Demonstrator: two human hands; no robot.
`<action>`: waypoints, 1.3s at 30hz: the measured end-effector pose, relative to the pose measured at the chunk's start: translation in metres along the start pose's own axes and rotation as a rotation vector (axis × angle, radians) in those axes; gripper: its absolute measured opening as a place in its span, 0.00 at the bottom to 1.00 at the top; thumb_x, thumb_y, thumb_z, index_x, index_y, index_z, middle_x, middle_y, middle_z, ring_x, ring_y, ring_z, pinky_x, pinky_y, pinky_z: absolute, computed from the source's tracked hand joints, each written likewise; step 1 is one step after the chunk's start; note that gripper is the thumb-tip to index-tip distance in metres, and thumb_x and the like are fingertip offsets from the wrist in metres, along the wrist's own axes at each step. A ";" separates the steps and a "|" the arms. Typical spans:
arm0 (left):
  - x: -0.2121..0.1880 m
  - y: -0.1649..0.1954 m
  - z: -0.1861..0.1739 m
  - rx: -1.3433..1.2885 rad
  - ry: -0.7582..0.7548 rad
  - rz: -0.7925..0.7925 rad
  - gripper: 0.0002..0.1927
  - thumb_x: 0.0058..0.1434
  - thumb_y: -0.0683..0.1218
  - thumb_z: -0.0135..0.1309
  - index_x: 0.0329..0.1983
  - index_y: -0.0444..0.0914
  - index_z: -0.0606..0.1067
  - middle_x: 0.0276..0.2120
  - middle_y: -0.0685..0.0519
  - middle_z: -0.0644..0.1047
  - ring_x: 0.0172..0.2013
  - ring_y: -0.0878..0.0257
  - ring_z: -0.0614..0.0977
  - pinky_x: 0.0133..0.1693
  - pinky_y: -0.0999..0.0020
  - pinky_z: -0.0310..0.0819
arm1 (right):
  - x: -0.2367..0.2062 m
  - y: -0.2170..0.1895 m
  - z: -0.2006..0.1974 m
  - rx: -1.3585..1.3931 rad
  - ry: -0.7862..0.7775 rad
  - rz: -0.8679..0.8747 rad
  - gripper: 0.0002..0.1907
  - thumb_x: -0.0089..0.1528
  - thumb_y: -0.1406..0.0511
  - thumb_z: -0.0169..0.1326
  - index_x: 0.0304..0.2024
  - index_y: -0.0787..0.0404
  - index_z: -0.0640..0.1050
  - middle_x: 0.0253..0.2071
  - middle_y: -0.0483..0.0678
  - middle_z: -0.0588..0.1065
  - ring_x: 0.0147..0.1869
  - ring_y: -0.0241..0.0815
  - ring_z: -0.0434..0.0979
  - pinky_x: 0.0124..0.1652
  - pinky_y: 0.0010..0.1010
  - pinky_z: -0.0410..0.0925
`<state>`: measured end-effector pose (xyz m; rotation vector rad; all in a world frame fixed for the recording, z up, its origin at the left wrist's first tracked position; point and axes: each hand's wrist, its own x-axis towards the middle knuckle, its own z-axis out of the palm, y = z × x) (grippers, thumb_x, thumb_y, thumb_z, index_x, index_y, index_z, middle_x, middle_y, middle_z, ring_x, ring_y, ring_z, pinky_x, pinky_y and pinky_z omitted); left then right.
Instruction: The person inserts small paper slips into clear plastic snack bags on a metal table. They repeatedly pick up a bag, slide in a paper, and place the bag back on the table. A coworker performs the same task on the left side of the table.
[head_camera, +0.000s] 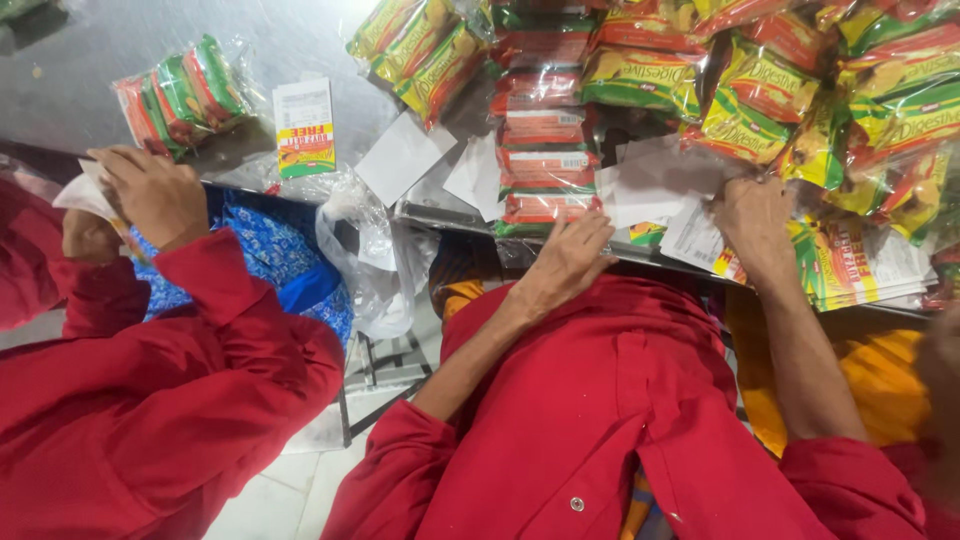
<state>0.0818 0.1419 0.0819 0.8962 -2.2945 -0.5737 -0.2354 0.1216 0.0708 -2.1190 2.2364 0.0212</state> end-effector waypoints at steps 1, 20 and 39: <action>0.003 0.002 0.001 -0.054 0.011 0.004 0.24 0.61 0.46 0.60 0.57 0.30 0.71 0.57 0.38 0.75 0.61 0.42 0.75 0.64 0.41 0.64 | 0.000 0.003 -0.003 0.058 0.039 -0.001 0.14 0.65 0.58 0.62 0.42 0.64 0.84 0.40 0.62 0.80 0.47 0.63 0.78 0.48 0.52 0.70; 0.064 -0.003 0.101 -1.191 0.245 -0.614 0.13 0.71 0.47 0.56 0.43 0.30 0.78 0.30 0.55 0.79 0.31 0.70 0.78 0.35 0.76 0.73 | -0.032 -0.061 -0.129 0.316 0.651 -0.252 0.15 0.62 0.76 0.53 0.51 0.68 0.79 0.50 0.62 0.78 0.53 0.62 0.78 0.51 0.46 0.70; 0.059 0.031 0.054 -0.970 0.377 -0.279 0.16 0.68 0.37 0.60 0.58 0.31 0.74 0.35 0.54 0.81 0.42 0.72 0.80 0.46 0.75 0.79 | -0.067 -0.078 -0.038 1.627 0.121 0.200 0.09 0.69 0.68 0.60 0.46 0.70 0.82 0.39 0.49 0.81 0.42 0.34 0.82 0.48 0.24 0.76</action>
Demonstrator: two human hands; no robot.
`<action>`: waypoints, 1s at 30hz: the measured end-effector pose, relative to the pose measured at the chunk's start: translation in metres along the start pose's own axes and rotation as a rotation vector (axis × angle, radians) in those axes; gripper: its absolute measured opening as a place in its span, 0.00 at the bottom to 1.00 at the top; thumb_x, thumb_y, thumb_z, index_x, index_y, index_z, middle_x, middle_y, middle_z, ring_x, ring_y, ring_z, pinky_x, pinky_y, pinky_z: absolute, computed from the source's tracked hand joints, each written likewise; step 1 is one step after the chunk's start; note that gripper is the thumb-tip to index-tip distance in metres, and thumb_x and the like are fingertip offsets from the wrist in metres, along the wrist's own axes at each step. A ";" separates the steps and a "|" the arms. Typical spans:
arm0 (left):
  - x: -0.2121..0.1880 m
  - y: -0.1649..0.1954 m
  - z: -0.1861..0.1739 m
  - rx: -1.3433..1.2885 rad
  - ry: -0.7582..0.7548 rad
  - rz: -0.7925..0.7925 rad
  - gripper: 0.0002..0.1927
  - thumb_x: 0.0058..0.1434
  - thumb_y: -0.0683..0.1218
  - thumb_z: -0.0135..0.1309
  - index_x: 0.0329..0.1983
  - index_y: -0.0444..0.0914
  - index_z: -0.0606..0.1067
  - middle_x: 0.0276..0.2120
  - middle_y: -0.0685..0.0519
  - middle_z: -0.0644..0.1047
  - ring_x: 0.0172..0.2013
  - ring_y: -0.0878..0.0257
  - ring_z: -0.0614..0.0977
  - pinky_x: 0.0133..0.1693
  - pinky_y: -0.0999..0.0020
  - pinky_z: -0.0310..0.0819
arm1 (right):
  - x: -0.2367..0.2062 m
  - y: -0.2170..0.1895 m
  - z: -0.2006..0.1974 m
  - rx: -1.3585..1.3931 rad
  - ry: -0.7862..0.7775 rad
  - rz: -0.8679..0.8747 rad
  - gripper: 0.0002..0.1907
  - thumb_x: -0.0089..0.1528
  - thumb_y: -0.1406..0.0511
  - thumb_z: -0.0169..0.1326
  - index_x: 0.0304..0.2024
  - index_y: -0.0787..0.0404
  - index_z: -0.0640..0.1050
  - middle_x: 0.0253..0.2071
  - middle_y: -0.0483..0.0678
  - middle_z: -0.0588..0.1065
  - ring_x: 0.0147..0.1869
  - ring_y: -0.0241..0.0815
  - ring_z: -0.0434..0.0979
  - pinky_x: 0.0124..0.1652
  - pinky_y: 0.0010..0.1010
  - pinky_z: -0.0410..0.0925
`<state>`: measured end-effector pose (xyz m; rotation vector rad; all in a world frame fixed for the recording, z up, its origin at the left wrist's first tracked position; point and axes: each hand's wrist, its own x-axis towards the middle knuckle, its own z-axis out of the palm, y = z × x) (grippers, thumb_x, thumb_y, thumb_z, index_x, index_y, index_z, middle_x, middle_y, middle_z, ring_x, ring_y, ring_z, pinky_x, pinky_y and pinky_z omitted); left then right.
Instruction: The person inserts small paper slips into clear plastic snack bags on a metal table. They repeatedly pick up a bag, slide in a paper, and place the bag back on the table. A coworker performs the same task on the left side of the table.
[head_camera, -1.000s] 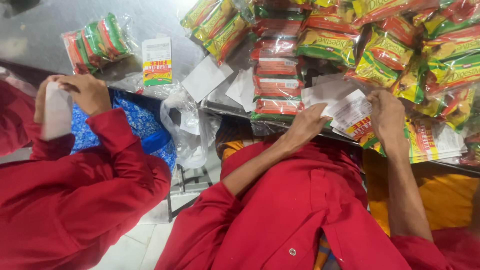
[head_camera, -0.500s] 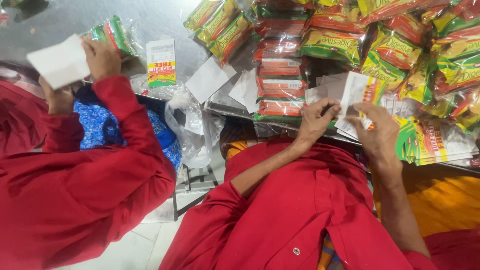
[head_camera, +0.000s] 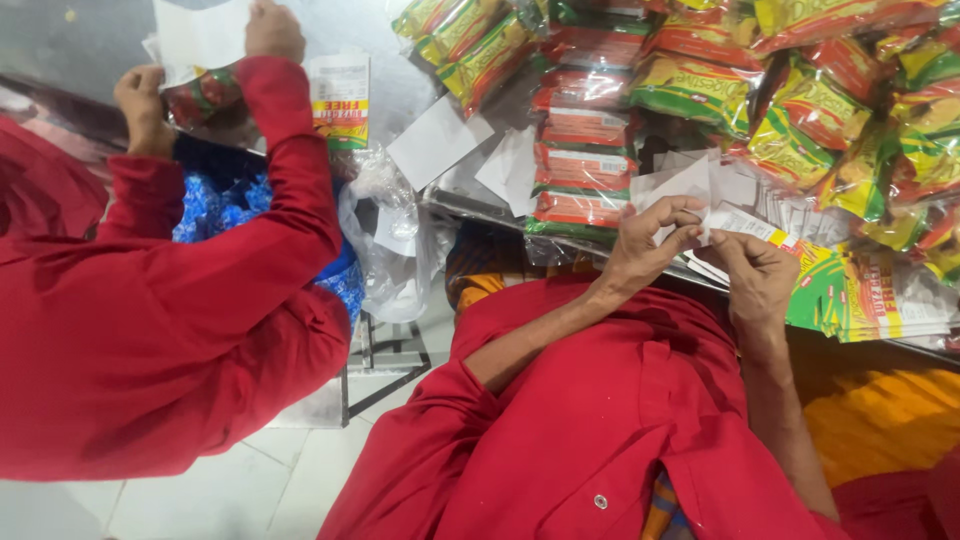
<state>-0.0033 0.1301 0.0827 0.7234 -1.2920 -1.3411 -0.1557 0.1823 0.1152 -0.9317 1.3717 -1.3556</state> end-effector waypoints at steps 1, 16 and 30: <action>0.000 0.004 -0.004 0.008 -0.006 0.005 0.17 0.68 0.38 0.59 0.58 0.31 0.74 0.37 0.54 0.81 0.43 0.71 0.81 0.47 0.75 0.79 | 0.003 0.003 -0.002 -0.042 -0.011 -0.011 0.08 0.70 0.68 0.59 0.45 0.70 0.81 0.38 0.48 0.80 0.41 0.33 0.81 0.47 0.23 0.75; -0.118 0.040 -0.285 0.458 0.950 -0.107 0.07 0.61 0.34 0.58 0.42 0.33 0.77 0.34 0.55 0.81 0.37 0.68 0.81 0.43 0.73 0.77 | 0.070 -0.071 0.032 -0.586 -0.177 -0.714 0.05 0.78 0.70 0.50 0.46 0.67 0.73 0.42 0.54 0.77 0.39 0.43 0.76 0.42 0.30 0.69; -0.109 0.041 -0.268 0.248 0.940 -0.188 0.04 0.66 0.36 0.55 0.43 0.32 0.77 0.33 0.57 0.78 0.36 0.72 0.77 0.41 0.77 0.74 | 0.055 -0.032 0.082 -1.001 -0.570 -0.674 0.10 0.73 0.67 0.46 0.54 0.60 0.75 0.54 0.54 0.80 0.53 0.53 0.80 0.60 0.47 0.69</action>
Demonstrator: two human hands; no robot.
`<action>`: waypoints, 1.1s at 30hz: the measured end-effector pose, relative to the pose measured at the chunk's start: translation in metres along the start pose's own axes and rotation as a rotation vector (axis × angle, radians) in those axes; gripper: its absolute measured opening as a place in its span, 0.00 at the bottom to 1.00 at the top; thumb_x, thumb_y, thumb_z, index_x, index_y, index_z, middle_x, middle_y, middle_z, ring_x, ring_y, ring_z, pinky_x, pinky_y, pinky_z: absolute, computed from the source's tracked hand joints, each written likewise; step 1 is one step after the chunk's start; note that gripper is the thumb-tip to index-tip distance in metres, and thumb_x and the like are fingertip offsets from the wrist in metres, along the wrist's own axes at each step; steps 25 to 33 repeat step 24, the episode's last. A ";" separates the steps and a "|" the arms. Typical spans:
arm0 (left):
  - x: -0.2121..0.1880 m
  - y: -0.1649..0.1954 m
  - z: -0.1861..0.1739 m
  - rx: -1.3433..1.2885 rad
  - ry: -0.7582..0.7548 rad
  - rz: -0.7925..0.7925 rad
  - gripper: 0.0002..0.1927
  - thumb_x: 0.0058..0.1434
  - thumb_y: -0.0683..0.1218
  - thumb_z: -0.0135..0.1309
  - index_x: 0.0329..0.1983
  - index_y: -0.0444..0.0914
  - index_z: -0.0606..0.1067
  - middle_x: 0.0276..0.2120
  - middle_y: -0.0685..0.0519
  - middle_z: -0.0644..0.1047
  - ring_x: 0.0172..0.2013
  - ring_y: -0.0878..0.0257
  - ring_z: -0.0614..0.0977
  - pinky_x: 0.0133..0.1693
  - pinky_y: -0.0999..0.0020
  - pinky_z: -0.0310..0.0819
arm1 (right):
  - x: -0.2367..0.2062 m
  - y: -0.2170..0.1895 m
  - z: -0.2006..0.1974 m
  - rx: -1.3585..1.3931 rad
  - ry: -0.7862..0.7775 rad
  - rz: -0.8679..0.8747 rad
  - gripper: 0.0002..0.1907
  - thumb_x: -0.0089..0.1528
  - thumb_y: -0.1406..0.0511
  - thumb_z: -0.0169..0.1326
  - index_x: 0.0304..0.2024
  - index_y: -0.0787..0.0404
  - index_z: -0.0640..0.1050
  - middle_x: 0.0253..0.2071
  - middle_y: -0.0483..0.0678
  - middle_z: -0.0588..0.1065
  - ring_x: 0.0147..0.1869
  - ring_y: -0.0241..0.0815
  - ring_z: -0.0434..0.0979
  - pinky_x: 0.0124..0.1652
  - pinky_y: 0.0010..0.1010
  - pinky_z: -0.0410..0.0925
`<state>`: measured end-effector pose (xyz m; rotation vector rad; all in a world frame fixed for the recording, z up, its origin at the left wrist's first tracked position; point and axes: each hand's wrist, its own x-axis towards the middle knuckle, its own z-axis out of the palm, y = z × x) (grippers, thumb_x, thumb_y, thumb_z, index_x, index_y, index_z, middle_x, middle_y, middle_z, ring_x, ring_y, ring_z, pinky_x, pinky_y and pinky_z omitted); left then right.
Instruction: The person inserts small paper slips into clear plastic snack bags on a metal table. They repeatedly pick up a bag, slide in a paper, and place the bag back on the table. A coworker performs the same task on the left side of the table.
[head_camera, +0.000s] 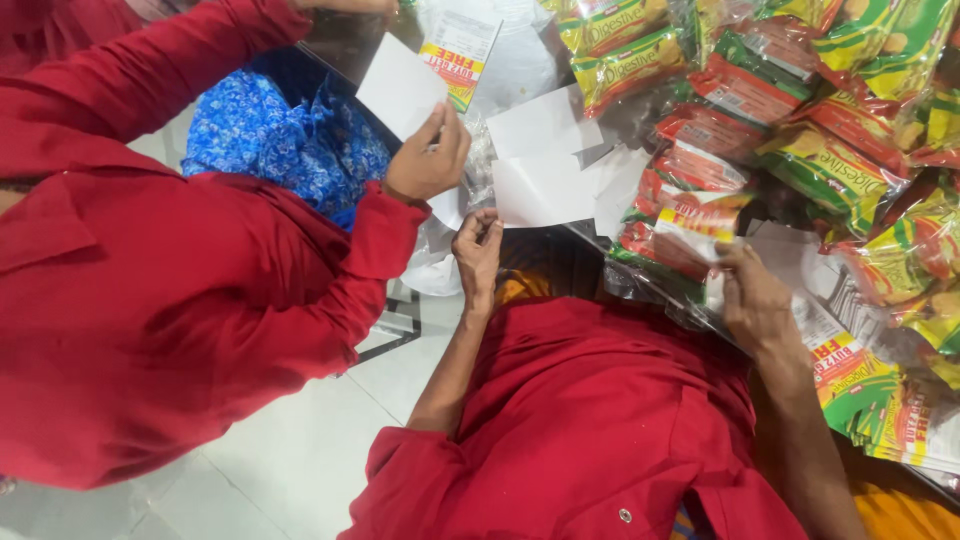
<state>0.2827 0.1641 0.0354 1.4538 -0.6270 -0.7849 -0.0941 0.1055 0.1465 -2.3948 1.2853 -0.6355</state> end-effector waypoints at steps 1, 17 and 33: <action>0.000 0.003 0.001 -0.016 -0.007 0.000 0.05 0.66 0.36 0.55 0.44 0.32 0.77 0.34 0.57 0.78 0.36 0.72 0.77 0.41 0.77 0.74 | 0.001 -0.003 -0.002 -0.032 -0.043 -0.058 0.09 0.73 0.66 0.45 0.53 0.59 0.75 0.55 0.53 0.80 0.57 0.55 0.79 0.67 0.50 0.67; -0.009 0.049 0.080 -0.310 -0.067 0.047 0.09 0.66 0.37 0.58 0.49 0.33 0.77 0.41 0.53 0.81 0.42 0.67 0.82 0.47 0.74 0.79 | 0.102 0.011 0.060 0.046 0.114 0.394 0.23 0.77 0.59 0.50 0.72 0.59 0.70 0.75 0.61 0.65 0.81 0.65 0.61 0.78 0.48 0.57; -0.024 -0.027 0.172 -0.387 -0.263 -0.101 0.11 0.67 0.40 0.59 0.51 0.33 0.78 0.41 0.52 0.80 0.39 0.67 0.80 0.40 0.74 0.76 | 0.016 0.085 0.114 1.051 0.196 0.901 0.34 0.66 0.54 0.64 0.66 0.67 0.70 0.70 0.68 0.64 0.72 0.60 0.70 0.65 0.43 0.64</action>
